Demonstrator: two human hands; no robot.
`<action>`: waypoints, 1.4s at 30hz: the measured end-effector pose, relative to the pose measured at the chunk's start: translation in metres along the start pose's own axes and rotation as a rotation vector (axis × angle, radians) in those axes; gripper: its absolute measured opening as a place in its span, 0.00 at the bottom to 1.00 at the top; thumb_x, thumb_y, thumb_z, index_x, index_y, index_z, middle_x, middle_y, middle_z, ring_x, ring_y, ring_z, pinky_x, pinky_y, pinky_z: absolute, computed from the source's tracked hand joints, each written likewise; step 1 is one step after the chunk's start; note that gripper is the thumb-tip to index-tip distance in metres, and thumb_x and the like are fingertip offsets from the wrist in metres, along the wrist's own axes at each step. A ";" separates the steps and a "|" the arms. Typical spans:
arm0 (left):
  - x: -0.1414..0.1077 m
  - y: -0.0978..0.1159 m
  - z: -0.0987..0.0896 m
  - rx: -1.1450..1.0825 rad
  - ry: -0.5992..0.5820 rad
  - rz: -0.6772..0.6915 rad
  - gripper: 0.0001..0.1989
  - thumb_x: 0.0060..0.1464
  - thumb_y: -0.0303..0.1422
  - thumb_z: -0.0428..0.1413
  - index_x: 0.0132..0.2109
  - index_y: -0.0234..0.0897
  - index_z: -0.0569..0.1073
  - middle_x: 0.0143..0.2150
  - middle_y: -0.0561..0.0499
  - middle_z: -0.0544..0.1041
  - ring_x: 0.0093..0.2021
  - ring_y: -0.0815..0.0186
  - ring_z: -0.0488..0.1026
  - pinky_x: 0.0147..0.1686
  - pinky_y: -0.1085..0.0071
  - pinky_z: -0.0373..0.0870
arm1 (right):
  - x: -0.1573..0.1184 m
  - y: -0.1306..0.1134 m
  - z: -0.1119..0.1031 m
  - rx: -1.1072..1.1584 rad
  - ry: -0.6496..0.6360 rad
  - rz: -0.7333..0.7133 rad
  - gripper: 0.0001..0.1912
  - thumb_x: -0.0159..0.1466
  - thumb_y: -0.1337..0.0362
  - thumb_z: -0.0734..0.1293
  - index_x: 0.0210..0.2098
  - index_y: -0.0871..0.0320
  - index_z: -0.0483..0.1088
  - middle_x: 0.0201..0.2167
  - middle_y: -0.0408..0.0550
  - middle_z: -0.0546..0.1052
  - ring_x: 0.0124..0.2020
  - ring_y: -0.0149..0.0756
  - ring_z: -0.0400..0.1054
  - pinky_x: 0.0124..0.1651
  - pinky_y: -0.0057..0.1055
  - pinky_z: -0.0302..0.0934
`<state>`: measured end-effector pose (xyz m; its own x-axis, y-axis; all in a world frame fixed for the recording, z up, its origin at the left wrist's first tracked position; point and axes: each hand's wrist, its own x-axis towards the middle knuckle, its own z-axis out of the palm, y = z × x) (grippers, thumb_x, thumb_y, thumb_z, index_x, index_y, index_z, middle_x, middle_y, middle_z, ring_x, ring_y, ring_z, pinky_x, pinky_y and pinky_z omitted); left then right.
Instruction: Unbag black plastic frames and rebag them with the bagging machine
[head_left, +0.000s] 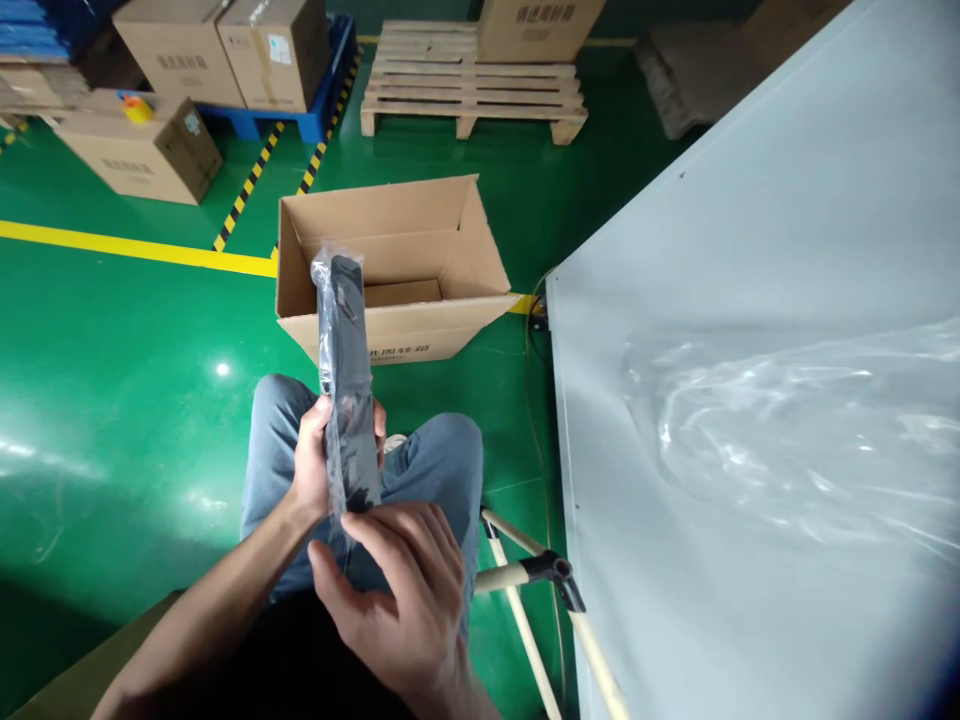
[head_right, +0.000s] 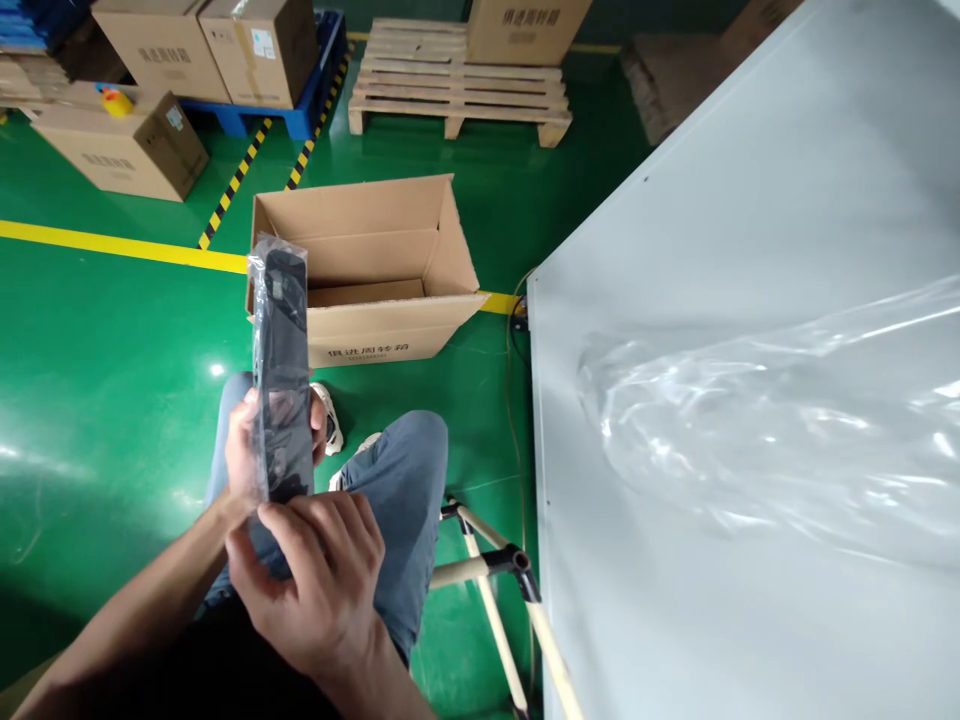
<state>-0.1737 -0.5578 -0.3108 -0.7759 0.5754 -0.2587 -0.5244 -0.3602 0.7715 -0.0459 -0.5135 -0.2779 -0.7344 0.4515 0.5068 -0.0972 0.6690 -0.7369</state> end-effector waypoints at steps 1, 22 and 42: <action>0.000 0.000 0.000 0.013 0.011 -0.002 0.28 0.54 0.61 0.58 0.40 0.39 0.77 0.26 0.51 0.74 0.21 0.66 0.66 0.17 0.70 0.65 | -0.001 -0.001 0.000 0.014 0.013 0.011 0.12 0.62 0.67 0.76 0.44 0.53 0.74 0.30 0.46 0.82 0.32 0.39 0.78 0.37 0.38 0.71; -0.004 0.005 -0.004 0.139 0.008 -0.026 0.29 0.52 0.62 0.61 0.32 0.37 0.74 0.22 0.52 0.73 0.19 0.67 0.66 0.17 0.71 0.62 | 0.009 0.003 -0.006 0.283 -0.026 0.330 0.07 0.68 0.71 0.68 0.35 0.54 0.75 0.29 0.43 0.81 0.30 0.33 0.76 0.36 0.30 0.72; -0.017 0.000 0.001 0.614 0.029 -0.237 0.34 0.63 0.61 0.53 0.61 0.38 0.74 0.56 0.40 0.81 0.57 0.51 0.77 0.51 0.61 0.75 | 0.003 0.019 -0.014 0.517 -0.009 0.634 0.12 0.70 0.56 0.67 0.33 0.55 0.72 0.26 0.42 0.74 0.24 0.29 0.64 0.27 0.26 0.61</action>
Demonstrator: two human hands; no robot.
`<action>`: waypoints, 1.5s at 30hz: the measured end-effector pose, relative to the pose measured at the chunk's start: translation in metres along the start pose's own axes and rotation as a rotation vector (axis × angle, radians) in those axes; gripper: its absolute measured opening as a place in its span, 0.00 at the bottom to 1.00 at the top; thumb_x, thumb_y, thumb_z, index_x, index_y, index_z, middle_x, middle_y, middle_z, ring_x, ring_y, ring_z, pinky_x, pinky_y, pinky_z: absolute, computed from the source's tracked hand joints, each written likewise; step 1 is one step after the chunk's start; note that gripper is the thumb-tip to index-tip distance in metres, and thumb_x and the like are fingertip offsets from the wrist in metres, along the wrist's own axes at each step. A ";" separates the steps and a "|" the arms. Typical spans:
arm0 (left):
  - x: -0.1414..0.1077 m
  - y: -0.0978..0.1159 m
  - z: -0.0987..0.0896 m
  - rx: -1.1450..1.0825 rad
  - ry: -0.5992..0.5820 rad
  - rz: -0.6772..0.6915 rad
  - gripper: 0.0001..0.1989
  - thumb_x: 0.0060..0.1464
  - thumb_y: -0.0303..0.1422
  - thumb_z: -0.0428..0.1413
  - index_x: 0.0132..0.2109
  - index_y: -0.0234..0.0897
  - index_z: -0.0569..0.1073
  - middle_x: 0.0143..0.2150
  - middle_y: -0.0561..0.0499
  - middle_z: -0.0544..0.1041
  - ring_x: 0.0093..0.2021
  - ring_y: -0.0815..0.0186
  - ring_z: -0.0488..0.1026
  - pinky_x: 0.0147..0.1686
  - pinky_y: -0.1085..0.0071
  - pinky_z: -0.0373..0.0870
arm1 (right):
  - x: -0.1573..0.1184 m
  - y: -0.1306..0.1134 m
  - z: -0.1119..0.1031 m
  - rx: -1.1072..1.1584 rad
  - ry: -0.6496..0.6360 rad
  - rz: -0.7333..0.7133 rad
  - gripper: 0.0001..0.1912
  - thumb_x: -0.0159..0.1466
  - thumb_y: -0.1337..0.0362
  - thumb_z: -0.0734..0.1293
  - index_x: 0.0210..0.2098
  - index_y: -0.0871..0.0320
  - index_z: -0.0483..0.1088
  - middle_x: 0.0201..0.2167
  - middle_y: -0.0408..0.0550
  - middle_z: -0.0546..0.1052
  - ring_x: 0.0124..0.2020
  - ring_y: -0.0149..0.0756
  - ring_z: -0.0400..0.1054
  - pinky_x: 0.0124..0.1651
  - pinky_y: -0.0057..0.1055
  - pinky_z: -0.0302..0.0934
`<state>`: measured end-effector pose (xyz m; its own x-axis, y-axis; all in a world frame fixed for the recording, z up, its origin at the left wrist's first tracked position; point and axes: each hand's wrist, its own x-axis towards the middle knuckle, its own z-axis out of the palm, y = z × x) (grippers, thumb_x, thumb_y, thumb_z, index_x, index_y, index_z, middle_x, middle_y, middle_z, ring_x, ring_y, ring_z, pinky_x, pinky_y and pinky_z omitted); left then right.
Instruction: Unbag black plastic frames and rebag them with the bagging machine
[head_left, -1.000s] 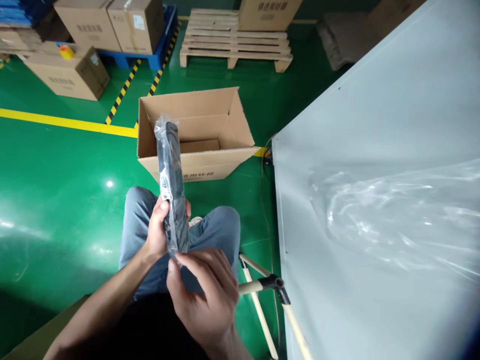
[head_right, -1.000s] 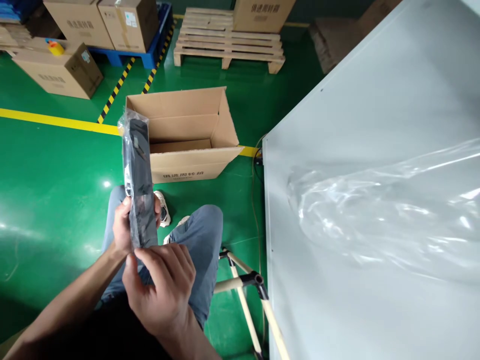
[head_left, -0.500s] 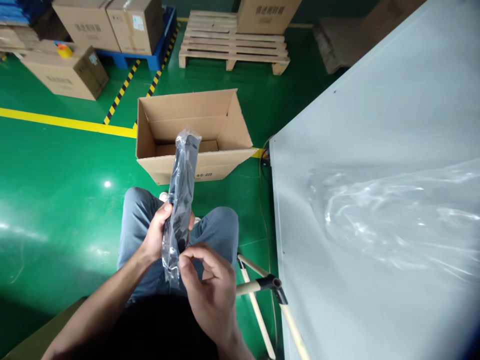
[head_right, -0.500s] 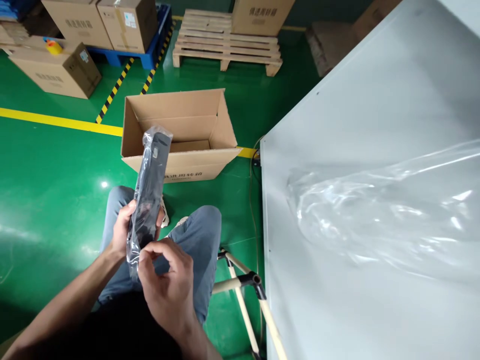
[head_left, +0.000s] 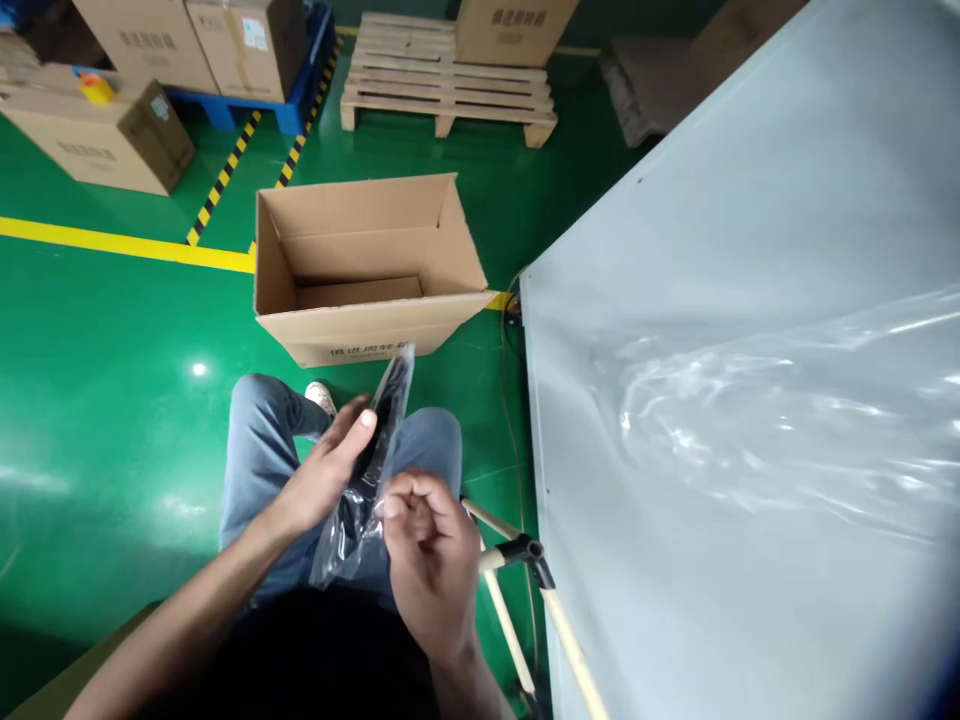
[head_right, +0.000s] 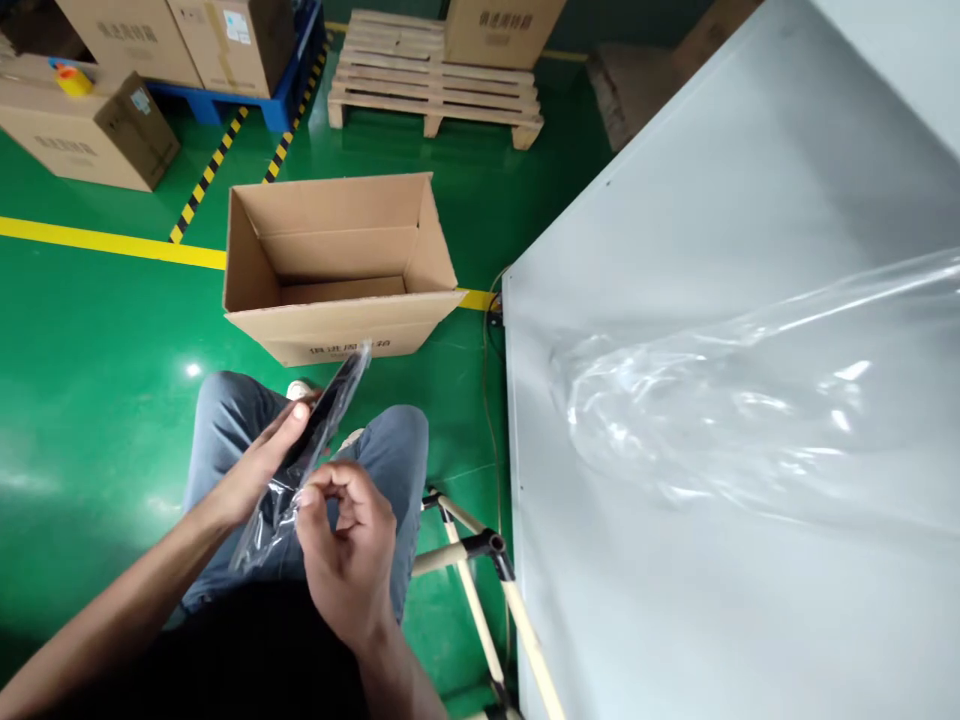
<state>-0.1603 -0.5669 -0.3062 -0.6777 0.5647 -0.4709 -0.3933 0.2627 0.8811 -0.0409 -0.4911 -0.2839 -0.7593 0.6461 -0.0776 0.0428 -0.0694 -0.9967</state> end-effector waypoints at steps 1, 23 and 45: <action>-0.004 -0.003 0.001 0.075 0.086 0.080 0.33 0.65 0.58 0.54 0.65 0.41 0.70 0.62 0.41 0.78 0.63 0.51 0.73 0.58 0.58 0.73 | 0.000 0.002 -0.001 -0.003 0.047 0.004 0.12 0.70 0.55 0.68 0.34 0.55 0.72 0.25 0.42 0.74 0.24 0.29 0.64 0.27 0.26 0.61; -0.046 -0.007 -0.013 0.754 0.196 0.957 0.09 0.66 0.26 0.60 0.50 0.33 0.83 0.51 0.45 0.87 0.50 0.64 0.86 0.54 0.78 0.79 | 0.002 0.030 0.009 -0.022 0.220 0.070 0.09 0.69 0.59 0.68 0.33 0.56 0.73 0.29 0.45 0.80 0.30 0.33 0.74 0.36 0.28 0.70; -0.058 0.010 -0.017 0.162 0.307 0.459 0.05 0.60 0.36 0.67 0.42 0.47 0.88 0.43 0.51 0.88 0.40 0.59 0.87 0.43 0.68 0.84 | 0.036 -0.002 -0.022 -0.258 -0.100 -0.367 0.05 0.69 0.69 0.71 0.41 0.52 0.79 0.38 0.45 0.83 0.40 0.35 0.79 0.44 0.34 0.75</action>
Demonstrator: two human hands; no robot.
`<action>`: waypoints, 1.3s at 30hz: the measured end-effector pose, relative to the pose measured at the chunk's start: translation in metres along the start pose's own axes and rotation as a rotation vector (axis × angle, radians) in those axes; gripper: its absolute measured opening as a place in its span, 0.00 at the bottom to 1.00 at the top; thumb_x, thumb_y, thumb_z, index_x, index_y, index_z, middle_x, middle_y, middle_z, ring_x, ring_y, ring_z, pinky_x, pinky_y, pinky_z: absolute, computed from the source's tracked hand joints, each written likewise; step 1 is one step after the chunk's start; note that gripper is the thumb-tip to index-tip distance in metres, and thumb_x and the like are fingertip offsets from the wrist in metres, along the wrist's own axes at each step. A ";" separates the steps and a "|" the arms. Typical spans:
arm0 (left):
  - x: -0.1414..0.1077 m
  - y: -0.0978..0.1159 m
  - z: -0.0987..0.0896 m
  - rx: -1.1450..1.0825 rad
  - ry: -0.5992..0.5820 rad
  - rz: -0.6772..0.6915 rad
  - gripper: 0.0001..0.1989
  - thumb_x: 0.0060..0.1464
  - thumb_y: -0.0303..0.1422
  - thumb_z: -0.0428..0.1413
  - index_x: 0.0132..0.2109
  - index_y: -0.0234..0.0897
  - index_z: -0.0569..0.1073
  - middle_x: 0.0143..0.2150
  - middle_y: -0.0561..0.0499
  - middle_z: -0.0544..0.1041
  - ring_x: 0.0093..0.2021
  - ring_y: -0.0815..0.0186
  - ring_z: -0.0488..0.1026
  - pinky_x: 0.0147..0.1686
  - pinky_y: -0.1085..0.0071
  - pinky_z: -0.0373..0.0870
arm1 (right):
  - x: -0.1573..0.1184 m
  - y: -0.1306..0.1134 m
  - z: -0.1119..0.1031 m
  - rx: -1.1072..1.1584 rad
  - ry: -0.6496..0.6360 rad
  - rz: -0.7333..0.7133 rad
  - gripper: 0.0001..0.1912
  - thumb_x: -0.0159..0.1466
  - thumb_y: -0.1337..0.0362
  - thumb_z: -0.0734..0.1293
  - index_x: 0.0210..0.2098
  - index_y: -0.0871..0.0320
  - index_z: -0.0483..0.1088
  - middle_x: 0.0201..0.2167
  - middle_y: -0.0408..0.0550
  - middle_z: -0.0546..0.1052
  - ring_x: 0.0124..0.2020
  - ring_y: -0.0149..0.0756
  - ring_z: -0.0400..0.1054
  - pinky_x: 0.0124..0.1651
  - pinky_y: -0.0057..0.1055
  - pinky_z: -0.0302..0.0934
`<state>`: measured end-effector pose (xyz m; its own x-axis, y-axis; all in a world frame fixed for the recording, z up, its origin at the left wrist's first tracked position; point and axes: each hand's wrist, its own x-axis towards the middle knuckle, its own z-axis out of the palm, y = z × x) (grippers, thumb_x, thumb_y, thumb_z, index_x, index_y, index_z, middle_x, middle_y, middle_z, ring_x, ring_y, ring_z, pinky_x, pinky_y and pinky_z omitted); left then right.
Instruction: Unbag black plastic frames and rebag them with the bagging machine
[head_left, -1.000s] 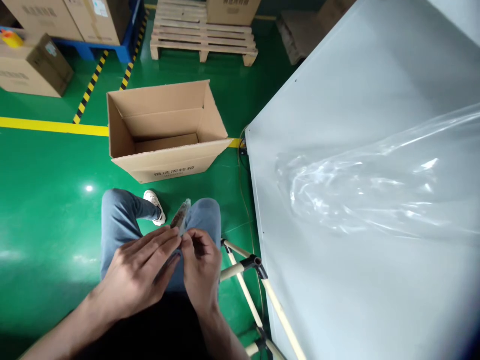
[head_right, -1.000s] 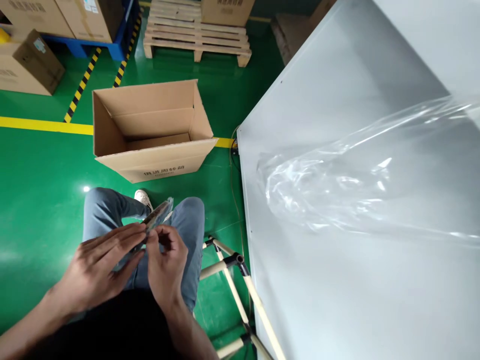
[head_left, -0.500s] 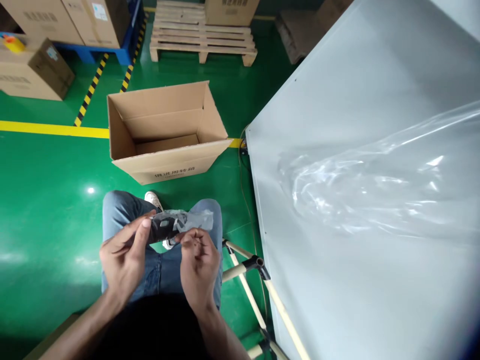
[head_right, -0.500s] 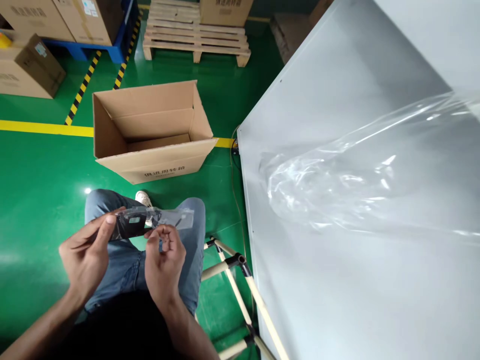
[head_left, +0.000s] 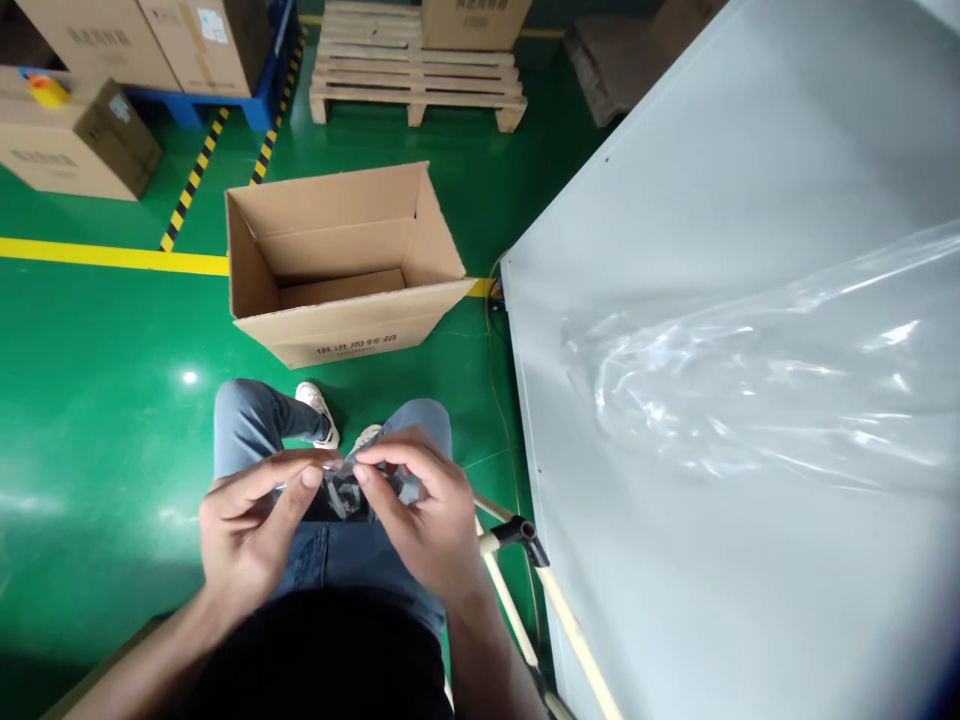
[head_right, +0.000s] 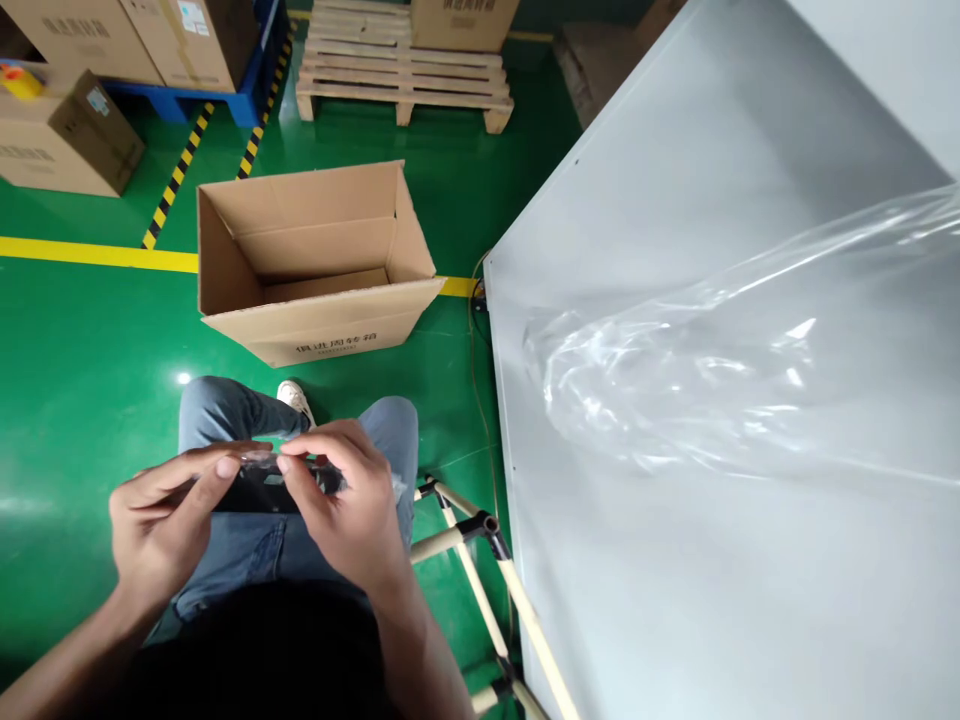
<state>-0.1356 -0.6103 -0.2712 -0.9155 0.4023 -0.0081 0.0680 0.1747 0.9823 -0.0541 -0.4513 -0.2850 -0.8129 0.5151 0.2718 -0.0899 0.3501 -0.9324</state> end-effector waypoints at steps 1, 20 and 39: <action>0.000 0.001 0.000 -0.015 0.013 -0.023 0.04 0.59 0.36 0.67 0.41 0.47 0.88 0.42 0.51 0.89 0.40 0.59 0.86 0.42 0.68 0.84 | -0.001 0.000 0.000 0.012 0.002 0.000 0.05 0.68 0.69 0.72 0.41 0.52 0.78 0.37 0.45 0.83 0.39 0.35 0.79 0.43 0.33 0.75; 0.021 0.010 -0.009 0.053 -0.334 -0.066 0.11 0.59 0.39 0.67 0.48 0.43 0.87 0.39 0.49 0.87 0.39 0.60 0.84 0.38 0.71 0.80 | -0.018 0.004 0.011 -0.417 0.053 -0.260 0.08 0.71 0.73 0.67 0.43 0.54 0.75 0.34 0.46 0.82 0.38 0.37 0.76 0.44 0.36 0.71; 0.017 0.012 0.004 0.042 -0.137 -0.331 0.13 0.58 0.43 0.66 0.37 0.39 0.88 0.32 0.49 0.85 0.33 0.60 0.80 0.35 0.69 0.77 | -0.027 0.010 0.007 -0.558 -0.067 -0.444 0.12 0.69 0.75 0.67 0.48 0.53 0.77 0.39 0.46 0.84 0.44 0.38 0.76 0.49 0.36 0.68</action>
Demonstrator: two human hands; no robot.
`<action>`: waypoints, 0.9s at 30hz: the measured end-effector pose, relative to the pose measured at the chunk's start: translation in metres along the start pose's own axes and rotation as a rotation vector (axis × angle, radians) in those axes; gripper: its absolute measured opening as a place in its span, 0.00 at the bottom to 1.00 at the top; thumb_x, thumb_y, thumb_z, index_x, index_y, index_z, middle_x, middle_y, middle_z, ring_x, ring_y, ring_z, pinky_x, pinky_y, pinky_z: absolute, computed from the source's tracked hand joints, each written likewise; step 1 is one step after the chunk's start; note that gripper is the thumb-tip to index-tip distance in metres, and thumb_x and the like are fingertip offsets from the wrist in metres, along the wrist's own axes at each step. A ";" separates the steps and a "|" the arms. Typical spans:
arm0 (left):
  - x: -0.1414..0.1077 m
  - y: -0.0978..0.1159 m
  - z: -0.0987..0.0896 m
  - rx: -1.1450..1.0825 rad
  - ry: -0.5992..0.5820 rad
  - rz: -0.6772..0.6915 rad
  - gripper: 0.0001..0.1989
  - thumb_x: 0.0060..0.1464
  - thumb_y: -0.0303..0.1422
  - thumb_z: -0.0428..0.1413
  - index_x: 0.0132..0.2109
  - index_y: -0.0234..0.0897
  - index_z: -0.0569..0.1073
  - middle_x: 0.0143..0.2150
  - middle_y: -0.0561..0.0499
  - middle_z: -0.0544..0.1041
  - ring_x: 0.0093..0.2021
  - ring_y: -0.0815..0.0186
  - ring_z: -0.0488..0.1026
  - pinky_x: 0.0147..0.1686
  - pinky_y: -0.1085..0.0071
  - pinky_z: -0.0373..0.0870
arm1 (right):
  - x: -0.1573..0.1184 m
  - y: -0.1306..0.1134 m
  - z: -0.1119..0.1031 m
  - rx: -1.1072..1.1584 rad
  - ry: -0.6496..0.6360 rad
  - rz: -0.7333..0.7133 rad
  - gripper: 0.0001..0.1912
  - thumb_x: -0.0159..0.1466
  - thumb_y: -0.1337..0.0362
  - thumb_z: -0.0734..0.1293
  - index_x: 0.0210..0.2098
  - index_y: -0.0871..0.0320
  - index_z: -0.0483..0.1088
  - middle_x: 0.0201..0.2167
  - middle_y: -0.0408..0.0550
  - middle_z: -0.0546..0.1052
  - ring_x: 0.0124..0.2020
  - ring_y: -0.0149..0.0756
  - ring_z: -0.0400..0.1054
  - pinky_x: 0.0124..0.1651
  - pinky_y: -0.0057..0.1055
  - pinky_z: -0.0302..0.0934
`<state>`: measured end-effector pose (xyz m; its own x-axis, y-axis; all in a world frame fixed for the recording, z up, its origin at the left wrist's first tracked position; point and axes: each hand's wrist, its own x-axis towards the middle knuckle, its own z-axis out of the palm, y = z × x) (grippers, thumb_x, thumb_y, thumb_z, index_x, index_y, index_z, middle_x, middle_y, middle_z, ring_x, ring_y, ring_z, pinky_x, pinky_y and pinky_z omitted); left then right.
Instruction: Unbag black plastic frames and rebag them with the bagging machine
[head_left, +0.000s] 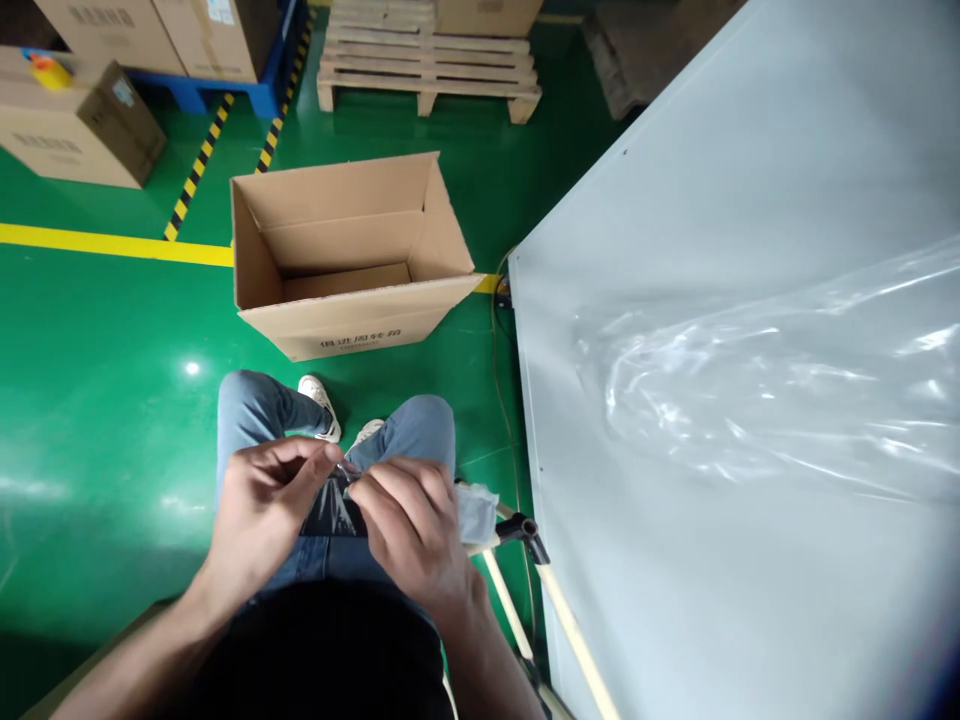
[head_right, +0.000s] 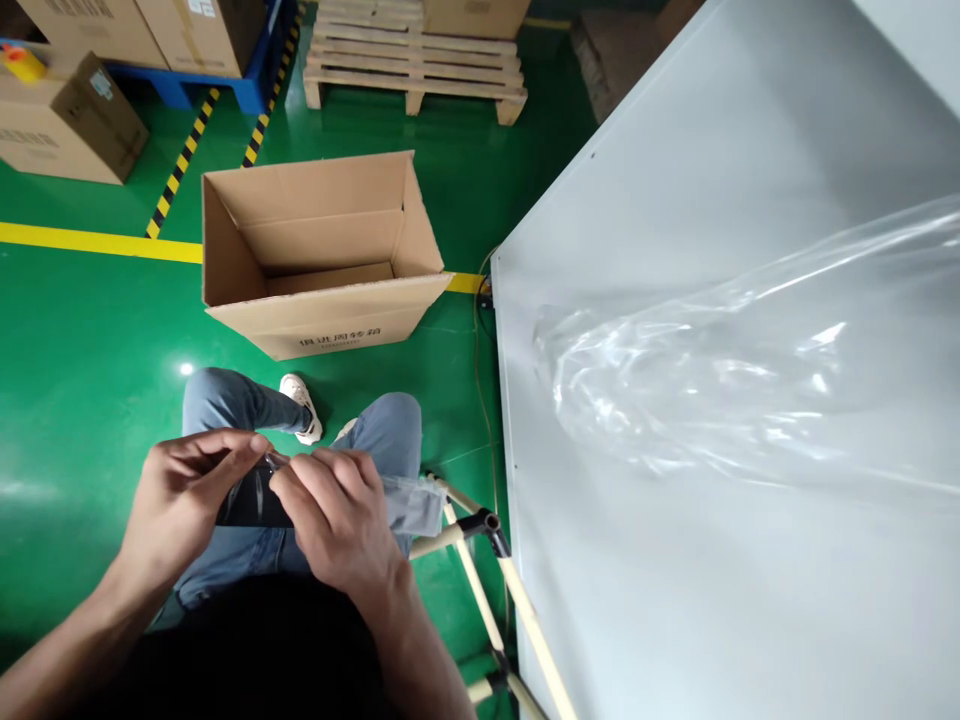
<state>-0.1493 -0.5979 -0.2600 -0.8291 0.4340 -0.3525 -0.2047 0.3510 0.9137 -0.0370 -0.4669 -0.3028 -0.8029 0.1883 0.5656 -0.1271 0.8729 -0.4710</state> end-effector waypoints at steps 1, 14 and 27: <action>0.000 0.000 0.001 -0.006 0.009 0.001 0.12 0.58 0.43 0.66 0.37 0.39 0.88 0.32 0.49 0.86 0.34 0.59 0.81 0.36 0.69 0.78 | 0.000 0.000 -0.001 0.002 -0.007 -0.013 0.12 0.70 0.74 0.67 0.48 0.54 0.76 0.39 0.47 0.84 0.45 0.38 0.76 0.50 0.36 0.68; 0.002 -0.003 -0.008 -0.100 -0.192 0.016 0.13 0.61 0.45 0.65 0.39 0.40 0.87 0.37 0.48 0.87 0.37 0.60 0.82 0.40 0.69 0.78 | 0.013 0.003 -0.018 -0.081 -0.068 -0.184 0.14 0.74 0.74 0.58 0.41 0.57 0.74 0.37 0.46 0.83 0.40 0.36 0.75 0.43 0.36 0.61; 0.005 -0.024 0.000 -0.320 -0.429 -0.493 0.28 0.56 0.54 0.66 0.55 0.41 0.81 0.50 0.46 0.84 0.56 0.51 0.78 0.52 0.62 0.77 | -0.002 0.006 -0.004 0.129 0.044 -0.149 0.12 0.75 0.72 0.58 0.41 0.55 0.72 0.36 0.44 0.82 0.42 0.34 0.75 0.48 0.34 0.65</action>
<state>-0.1486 -0.6044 -0.2833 -0.3373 0.5982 -0.7269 -0.6986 0.3585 0.6192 -0.0339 -0.4599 -0.3044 -0.7439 0.0831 0.6631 -0.3183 0.8284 -0.4609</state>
